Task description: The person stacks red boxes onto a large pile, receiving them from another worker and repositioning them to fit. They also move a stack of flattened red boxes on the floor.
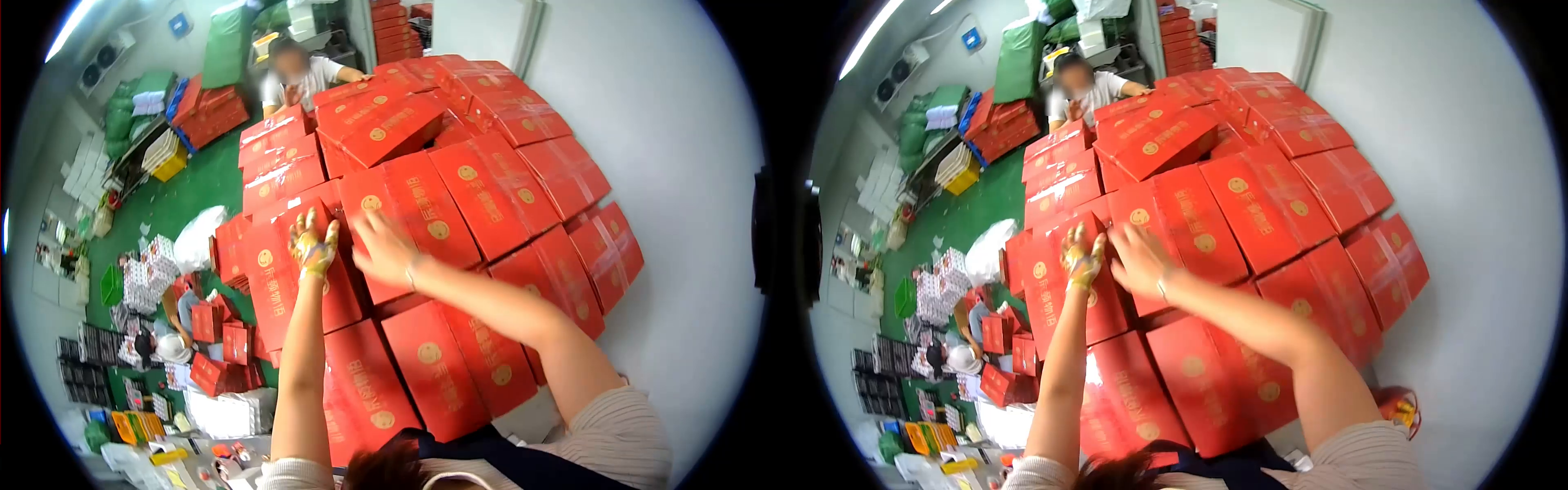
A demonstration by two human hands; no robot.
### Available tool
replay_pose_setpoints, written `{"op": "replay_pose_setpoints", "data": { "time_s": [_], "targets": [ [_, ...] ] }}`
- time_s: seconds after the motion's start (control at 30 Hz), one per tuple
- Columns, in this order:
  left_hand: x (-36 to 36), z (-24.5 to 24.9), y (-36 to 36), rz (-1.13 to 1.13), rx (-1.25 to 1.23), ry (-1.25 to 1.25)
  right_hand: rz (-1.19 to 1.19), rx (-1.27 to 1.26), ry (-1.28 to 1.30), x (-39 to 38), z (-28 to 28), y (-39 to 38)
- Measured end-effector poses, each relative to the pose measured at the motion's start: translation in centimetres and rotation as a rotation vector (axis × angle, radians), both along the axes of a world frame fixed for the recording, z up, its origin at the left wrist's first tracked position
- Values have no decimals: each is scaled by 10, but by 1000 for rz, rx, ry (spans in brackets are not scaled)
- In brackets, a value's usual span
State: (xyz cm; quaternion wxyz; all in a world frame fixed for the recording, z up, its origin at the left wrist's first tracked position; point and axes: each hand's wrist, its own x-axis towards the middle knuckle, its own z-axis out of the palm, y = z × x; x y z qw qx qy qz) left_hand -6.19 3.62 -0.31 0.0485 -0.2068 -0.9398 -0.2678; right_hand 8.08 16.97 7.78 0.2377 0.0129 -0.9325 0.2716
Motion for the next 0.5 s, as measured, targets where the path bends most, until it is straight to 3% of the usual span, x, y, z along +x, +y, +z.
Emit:
{"op": "replay_pose_setpoints", "data": {
  "time_s": [0.07,0.2,0.27,0.4,0.5],
  "targets": [
    [-4,-16,18,-34,-404,122,-25,80,-61,-92,-1,37],
    [-1,-17,29,-22,-442,86,-256,231,-249,-244,-45,81],
    [-3,-28,29,-15,-449,181,-320,348,-369,-301,-80,108],
    [-5,-32,30,-8,-422,169,-228,507,-388,-353,-79,136],
    [-6,-28,33,4,-436,123,-174,408,-555,-378,-88,141]
  ]
}}
